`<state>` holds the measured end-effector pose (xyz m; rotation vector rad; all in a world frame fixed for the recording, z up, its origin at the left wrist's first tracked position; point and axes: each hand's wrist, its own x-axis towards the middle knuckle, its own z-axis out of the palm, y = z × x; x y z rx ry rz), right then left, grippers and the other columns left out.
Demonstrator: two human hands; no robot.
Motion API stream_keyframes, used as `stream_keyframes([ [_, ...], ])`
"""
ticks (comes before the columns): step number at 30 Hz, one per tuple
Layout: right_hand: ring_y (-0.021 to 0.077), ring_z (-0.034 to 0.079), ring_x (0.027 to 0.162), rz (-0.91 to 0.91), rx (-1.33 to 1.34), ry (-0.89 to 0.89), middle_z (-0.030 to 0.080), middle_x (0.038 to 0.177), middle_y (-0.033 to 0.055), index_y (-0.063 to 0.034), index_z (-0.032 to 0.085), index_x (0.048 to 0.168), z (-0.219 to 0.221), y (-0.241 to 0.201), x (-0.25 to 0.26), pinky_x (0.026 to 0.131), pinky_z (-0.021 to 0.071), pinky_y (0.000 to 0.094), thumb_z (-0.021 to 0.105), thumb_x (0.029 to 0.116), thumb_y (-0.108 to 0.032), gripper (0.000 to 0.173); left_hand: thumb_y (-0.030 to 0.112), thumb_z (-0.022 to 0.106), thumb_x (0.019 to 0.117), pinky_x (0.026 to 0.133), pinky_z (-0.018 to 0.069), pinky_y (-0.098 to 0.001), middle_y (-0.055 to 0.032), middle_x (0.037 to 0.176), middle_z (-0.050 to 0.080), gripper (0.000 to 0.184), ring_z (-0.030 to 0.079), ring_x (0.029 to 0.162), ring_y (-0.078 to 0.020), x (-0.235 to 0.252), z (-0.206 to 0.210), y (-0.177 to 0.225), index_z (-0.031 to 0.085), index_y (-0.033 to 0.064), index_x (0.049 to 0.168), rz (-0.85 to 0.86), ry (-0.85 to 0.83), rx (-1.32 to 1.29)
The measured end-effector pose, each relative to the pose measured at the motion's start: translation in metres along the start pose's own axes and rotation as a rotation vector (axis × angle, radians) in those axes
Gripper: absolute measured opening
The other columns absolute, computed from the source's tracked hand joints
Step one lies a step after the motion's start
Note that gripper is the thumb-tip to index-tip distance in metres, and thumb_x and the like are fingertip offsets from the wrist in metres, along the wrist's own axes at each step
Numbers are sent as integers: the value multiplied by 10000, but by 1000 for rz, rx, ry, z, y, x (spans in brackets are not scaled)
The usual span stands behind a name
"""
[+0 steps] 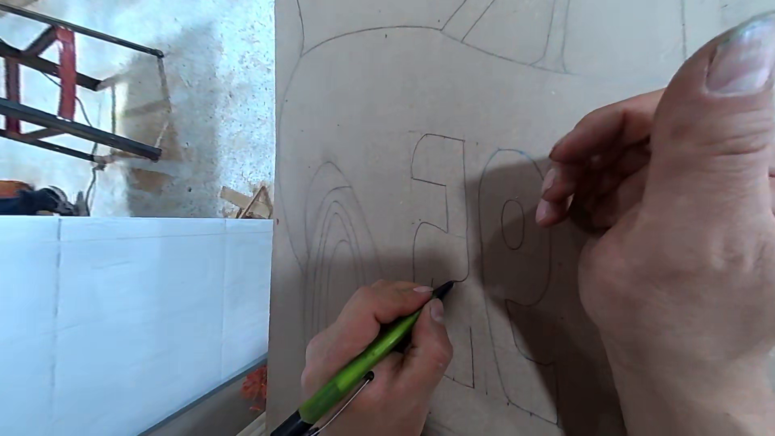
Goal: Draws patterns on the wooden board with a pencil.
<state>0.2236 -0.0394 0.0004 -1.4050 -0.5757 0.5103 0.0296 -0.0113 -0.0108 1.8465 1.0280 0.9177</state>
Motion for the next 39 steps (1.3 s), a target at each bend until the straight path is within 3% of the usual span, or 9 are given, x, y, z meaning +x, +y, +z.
stream_keyframes([
  [20,98,650,619,37,66,-16,653,775,-14,-70,638,982,-3,7,0,549,592,239,342,1143,-254,383,96,730,873,445,595,-239,6,802,711,55,669,555,-104,0,1,4,695,121,907,-41,74,28],
  [28,97,635,601,4,47,-26,637,766,-11,-60,620,961,-5,10,2,527,573,230,365,1123,-156,317,106,739,875,462,601,-237,11,798,708,66,674,568,-102,-1,0,5,688,126,913,-56,110,37],
  [39,97,654,607,-57,18,8,667,760,-17,-70,646,914,-3,14,4,507,572,228,406,1107,-134,315,108,717,889,458,603,-240,12,806,702,56,676,577,-101,-1,-2,6,670,126,914,-61,106,56],
])
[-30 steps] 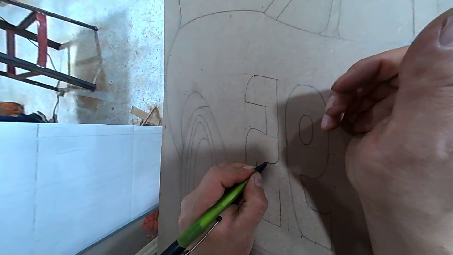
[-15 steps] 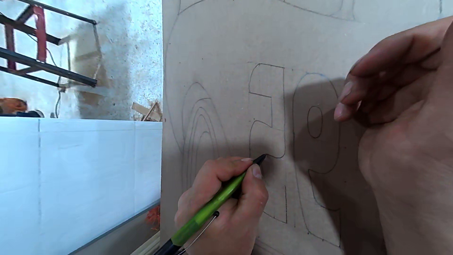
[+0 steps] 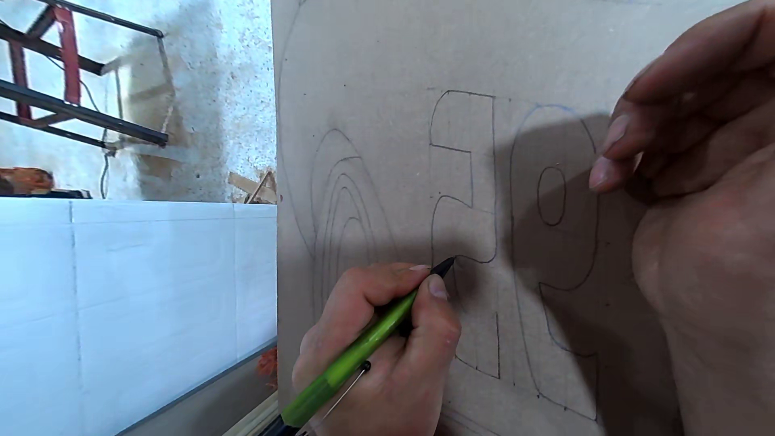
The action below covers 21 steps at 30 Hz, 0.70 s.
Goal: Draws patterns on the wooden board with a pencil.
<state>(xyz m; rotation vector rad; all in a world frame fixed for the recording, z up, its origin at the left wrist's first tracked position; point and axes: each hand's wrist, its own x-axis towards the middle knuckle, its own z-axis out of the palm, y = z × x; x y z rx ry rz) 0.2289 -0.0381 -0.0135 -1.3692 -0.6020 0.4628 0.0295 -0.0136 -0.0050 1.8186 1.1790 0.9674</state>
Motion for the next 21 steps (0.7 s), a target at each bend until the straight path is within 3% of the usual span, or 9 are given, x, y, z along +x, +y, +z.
stream_keyframes([
  [3,90,651,594,1,1,10,669,751,-22,-71,651,908,0,0,0,502,567,223,408,1104,-131,318,114,723,886,463,604,-239,15,812,698,59,676,583,-99,-1,0,0,674,130,913,-1,1,-8],
  [8,83,649,609,17,-5,-4,660,754,-33,-84,647,919,1,-1,0,502,562,216,404,1107,-140,312,100,742,890,445,593,-266,-63,823,712,84,670,556,-144,-4,-14,-3,660,92,911,-67,-13,-176],
  [15,64,637,595,24,-33,1,643,719,-64,-122,640,899,2,-4,1,487,551,206,433,1100,-166,292,133,767,881,455,585,-256,-20,838,717,112,660,567,-128,16,-23,-9,698,125,968,-14,-204,-129],
  [21,49,641,597,-5,-87,10,644,711,-70,-134,643,873,4,-3,2,487,543,196,439,1093,-161,300,115,763,878,442,566,-244,-13,836,711,107,650,567,-115,15,-20,-11,686,127,952,14,-180,-109],
])
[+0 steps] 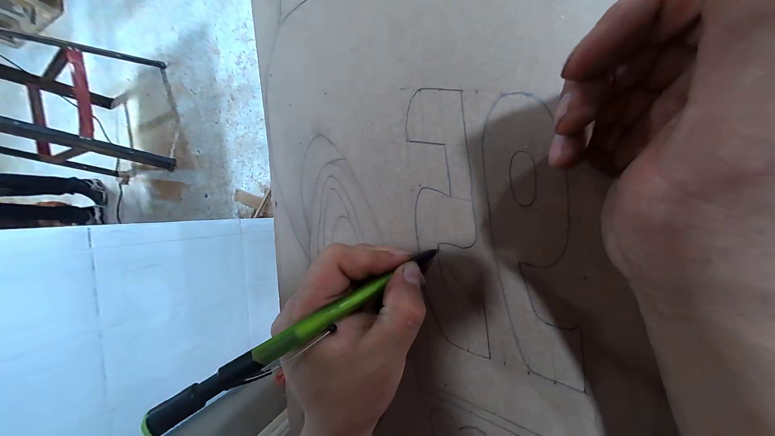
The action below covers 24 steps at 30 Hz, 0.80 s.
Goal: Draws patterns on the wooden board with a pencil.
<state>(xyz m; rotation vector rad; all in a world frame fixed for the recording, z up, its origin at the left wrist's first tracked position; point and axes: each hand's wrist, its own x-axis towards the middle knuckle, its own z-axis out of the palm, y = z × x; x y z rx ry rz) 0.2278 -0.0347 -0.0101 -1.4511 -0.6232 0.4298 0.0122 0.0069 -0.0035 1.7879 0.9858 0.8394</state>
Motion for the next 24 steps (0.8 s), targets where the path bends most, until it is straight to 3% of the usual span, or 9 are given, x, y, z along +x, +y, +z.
stream_keyframes([
  [16,34,648,612,-31,-31,21,665,721,-87,-148,650,866,1,5,-2,515,543,191,480,1069,-130,266,114,745,852,463,559,-219,18,838,702,91,655,604,-96,-2,-3,0,679,152,902,65,-73,34],
  [24,25,633,595,-13,-45,29,647,703,-92,-147,646,851,1,6,-3,525,541,185,542,1037,-112,216,144,761,831,539,576,-194,52,827,690,97,680,692,-75,-4,-4,-2,678,179,869,110,-76,62],
])
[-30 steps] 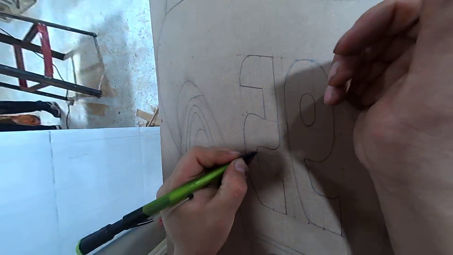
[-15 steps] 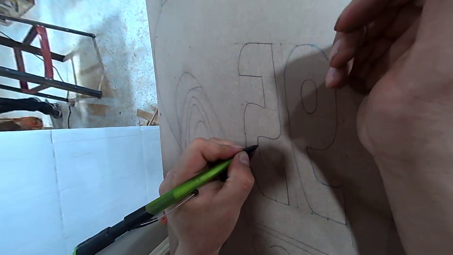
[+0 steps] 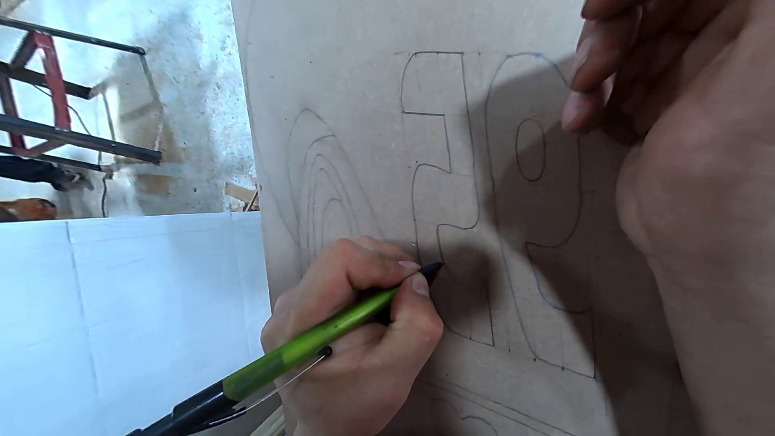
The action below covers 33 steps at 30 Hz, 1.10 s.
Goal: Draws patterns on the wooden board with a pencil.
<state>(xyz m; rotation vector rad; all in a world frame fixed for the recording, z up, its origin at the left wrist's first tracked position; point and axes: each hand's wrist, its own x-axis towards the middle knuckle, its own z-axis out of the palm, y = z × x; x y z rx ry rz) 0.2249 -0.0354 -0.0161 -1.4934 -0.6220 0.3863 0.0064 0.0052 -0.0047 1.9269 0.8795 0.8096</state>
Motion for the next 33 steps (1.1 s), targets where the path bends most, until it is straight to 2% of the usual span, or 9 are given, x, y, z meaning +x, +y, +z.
stream_keyframes([
  [8,16,634,605,-28,-85,8,653,716,-97,-167,640,831,0,0,-1,525,526,178,602,1012,-130,188,155,737,817,574,573,-179,63,790,681,80,682,710,-69,-1,-1,0,663,180,831,36,-49,22],
  [14,15,635,599,-33,-81,4,656,715,-94,-160,642,837,0,1,0,517,521,174,589,1015,-122,189,133,726,801,574,565,-185,58,765,669,96,675,697,-78,-2,-1,0,644,182,795,46,-70,22],
  [20,10,633,601,-7,-88,0,654,712,-100,-165,653,851,0,-1,0,502,510,170,545,1026,-136,208,154,732,808,587,567,-187,73,759,671,95,672,692,-70,-2,-3,-1,646,196,809,59,-97,23],
  [23,23,641,591,-9,-60,2,653,695,-89,-159,653,834,0,-2,2,500,529,179,538,1031,-127,230,219,776,861,558,565,-208,47,804,691,90,669,678,-83,-1,-12,-3,689,195,871,-5,-105,-132],
  [25,28,642,591,-16,-26,-6,643,689,-86,-156,648,828,1,-4,2,497,539,186,506,1049,-137,264,241,791,867,493,539,-218,9,813,689,116,644,617,-97,-8,-13,2,693,186,899,-91,-39,-181],
  [29,56,644,593,-21,-6,-16,634,685,-63,-139,644,831,-1,-8,5,494,545,210,421,1077,-165,333,129,721,922,496,582,-232,-45,849,714,54,676,618,-119,-37,9,17,675,112,944,-178,124,-150],
  [33,50,637,600,31,-10,-35,630,694,-68,-146,653,845,-3,-12,3,502,544,214,404,1090,-206,355,88,685,929,519,583,-188,9,851,716,43,682,644,-65,-47,30,21,657,117,946,-128,247,-6],
])
